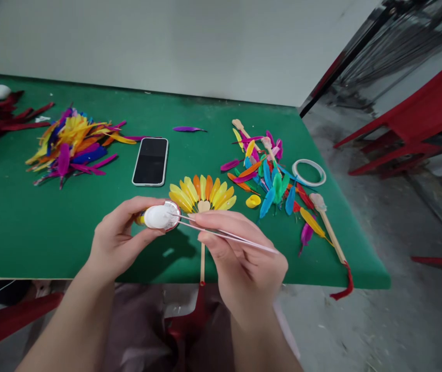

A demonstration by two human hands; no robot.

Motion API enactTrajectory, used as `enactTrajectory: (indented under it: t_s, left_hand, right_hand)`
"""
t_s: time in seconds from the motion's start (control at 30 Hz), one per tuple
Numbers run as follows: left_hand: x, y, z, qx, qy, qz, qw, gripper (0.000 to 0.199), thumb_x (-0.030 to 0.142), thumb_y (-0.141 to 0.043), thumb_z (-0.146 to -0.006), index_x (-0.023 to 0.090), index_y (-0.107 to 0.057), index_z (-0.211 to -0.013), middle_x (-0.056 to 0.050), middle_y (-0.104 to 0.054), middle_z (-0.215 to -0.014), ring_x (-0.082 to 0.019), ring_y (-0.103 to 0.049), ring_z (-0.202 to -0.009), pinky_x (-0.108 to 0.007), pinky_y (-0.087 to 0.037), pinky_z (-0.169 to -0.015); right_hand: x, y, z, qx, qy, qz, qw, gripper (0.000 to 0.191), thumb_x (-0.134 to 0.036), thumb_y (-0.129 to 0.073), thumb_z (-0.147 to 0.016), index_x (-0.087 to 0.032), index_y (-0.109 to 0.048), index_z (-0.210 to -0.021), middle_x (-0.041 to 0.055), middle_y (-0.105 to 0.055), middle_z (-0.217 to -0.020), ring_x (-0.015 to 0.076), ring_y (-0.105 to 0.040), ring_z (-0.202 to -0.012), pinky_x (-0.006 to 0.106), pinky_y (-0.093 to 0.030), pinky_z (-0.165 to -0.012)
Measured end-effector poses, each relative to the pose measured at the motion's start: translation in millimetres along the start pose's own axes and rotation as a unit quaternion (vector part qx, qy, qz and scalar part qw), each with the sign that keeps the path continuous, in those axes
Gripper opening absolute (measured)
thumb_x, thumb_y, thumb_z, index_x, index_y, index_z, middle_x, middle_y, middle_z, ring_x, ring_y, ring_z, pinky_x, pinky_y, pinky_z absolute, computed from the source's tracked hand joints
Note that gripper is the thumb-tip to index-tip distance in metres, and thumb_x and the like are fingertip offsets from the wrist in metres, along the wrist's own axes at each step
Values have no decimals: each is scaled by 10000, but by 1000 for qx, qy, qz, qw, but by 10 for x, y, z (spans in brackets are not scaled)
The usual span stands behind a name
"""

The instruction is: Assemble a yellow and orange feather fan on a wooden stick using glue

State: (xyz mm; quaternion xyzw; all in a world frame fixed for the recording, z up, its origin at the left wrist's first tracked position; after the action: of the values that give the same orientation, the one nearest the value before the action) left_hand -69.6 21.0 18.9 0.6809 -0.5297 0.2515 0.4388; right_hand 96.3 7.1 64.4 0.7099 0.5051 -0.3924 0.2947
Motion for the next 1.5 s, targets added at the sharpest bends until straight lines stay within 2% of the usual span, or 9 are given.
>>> enactTrajectory:
  t_s: [0.27, 0.47, 0.7, 0.9, 1.03, 1.27, 1.5]
  left_hand:
    - [0, 1, -1, -4, -3, 6, 1000, 314, 251, -662, -765, 243, -583, -1069, -27, -667, -996, -145, -618, -886, -250, -490, -770]
    - [-2, -4, 0, -4, 2, -5, 1000, 304, 277, -656, -769, 240, -589, -1063, -36, -669, -997, -157, -624, -878, -262, -494, -757]
    - [1, -1, -2, -8, -1, -3, 1000, 307, 257, -660, -767, 231, -590, -1064, -36, -670, -1003, -155, -619, -886, -256, -484, -770]
    - [-5, -1, -2, -8, -8, -1, 1000, 324, 241, -674, -754, 223, -588, -1066, -29, -672, -1004, -146, -620, -884, -241, -479, -769]
    - [-1, 1, -9, -5, -14, -3, 1000, 328, 233, -673, -755, 225, -586, -1071, -29, -671, -1007, -146, -620, -888, -240, -479, -770]
    - [0, 0, -8, -8, -14, -1, 1000, 331, 225, -673, -755, 223, -582, -1073, -27, -671, -1006, -142, -615, -891, -238, -476, -778]
    - [5, 3, -8, -8, -12, -4, 1000, 316, 241, -667, -761, 221, -590, -1067, -32, -674, -1000, -149, -620, -887, -247, -481, -769]
  right_hand:
    - [-17, -11, 6, -10, 1, 1, 1000, 231, -161, -615, -744, -352, -725, -809, -51, -706, -743, 209, -651, -685, 379, -532, -631]
    - [-16, -8, -4, -8, -2, 21, 1000, 227, -172, -611, -742, -370, -712, -787, -55, -699, -739, 231, -660, -684, 419, -539, -645]
    - [-8, 6, -6, -13, -2, -14, 1000, 266, -122, -609, -738, -341, -732, -826, -79, -712, -766, 176, -653, -688, 340, -540, -655]
    - [43, 22, -6, -42, 39, -3, 998, 244, -147, -640, -748, -332, -720, -885, -102, -711, -823, 179, -658, -714, 352, -553, -659]
    - [60, 28, -4, -23, 36, -13, 999, 178, -201, -645, -762, -321, -724, -866, -96, -712, -806, 174, -658, -703, 353, -557, -651]
    - [54, 66, -11, -73, 35, -2, 997, 247, -146, -634, -767, -321, -712, -923, -99, -712, -865, 156, -659, -751, 327, -563, -692]
    - [38, 32, -13, -35, 48, -9, 998, 184, -168, -644, -770, -292, -721, -881, -64, -719, -813, 154, -658, -719, 318, -555, -660]
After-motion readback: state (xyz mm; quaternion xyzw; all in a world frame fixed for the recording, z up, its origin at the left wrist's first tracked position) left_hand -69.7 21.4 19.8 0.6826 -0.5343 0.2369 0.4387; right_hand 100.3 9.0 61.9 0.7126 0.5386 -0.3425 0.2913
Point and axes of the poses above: each hand's wrist, its own z-axis away from the middle knuckle, its own y-axis out of the back of the hand, x = y × z, the point moved 3 cm from there along -z, towards the middle knuckle
